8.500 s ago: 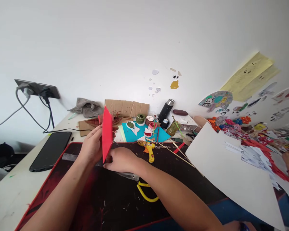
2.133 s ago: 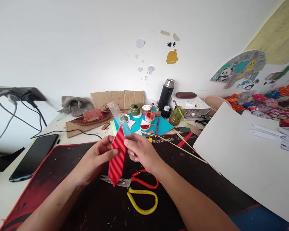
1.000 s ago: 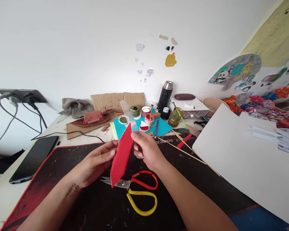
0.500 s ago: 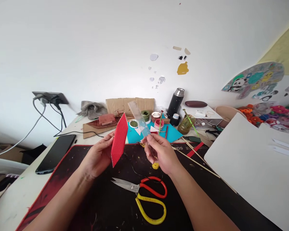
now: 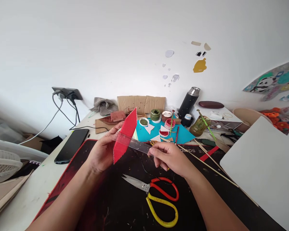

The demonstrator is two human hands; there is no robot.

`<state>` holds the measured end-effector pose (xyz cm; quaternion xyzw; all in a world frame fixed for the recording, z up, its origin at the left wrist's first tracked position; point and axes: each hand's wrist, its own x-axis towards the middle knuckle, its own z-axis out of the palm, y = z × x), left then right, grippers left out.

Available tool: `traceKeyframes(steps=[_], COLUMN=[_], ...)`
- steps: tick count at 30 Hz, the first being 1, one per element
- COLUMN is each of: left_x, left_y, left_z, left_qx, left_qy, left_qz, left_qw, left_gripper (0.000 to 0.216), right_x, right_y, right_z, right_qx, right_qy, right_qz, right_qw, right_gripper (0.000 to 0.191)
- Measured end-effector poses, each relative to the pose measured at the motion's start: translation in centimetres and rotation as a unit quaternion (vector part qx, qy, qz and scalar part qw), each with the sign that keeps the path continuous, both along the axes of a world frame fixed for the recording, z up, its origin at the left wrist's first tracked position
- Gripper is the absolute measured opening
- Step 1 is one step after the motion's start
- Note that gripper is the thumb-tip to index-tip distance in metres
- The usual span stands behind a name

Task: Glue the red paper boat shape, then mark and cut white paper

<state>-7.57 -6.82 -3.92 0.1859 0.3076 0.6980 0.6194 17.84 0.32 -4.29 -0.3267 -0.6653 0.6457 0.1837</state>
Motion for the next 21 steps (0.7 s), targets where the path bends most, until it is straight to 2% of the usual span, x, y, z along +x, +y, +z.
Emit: traceKeyframes(steps=[11,21], left_x=[0.26,-0.03], left_y=[-0.05,-0.15], left_z=[0.69,0.67], left_qx=[-0.005,0.007], left_qy=[0.013,0.015], left_qz=[0.015,-0.006], left_qw=[1.000,1.000], left_gripper=[0.041,0.036], right_x=[0.36,0.47], right_y=[0.36,0.48], right_z=[0.08,-0.09], right_qx=[0.007,-0.007], right_qy=[-0.002,0.006], right_qz=[-0.005,-0.002], right_qw=[1.000,1.000], right_gripper=[0.045,0.049])
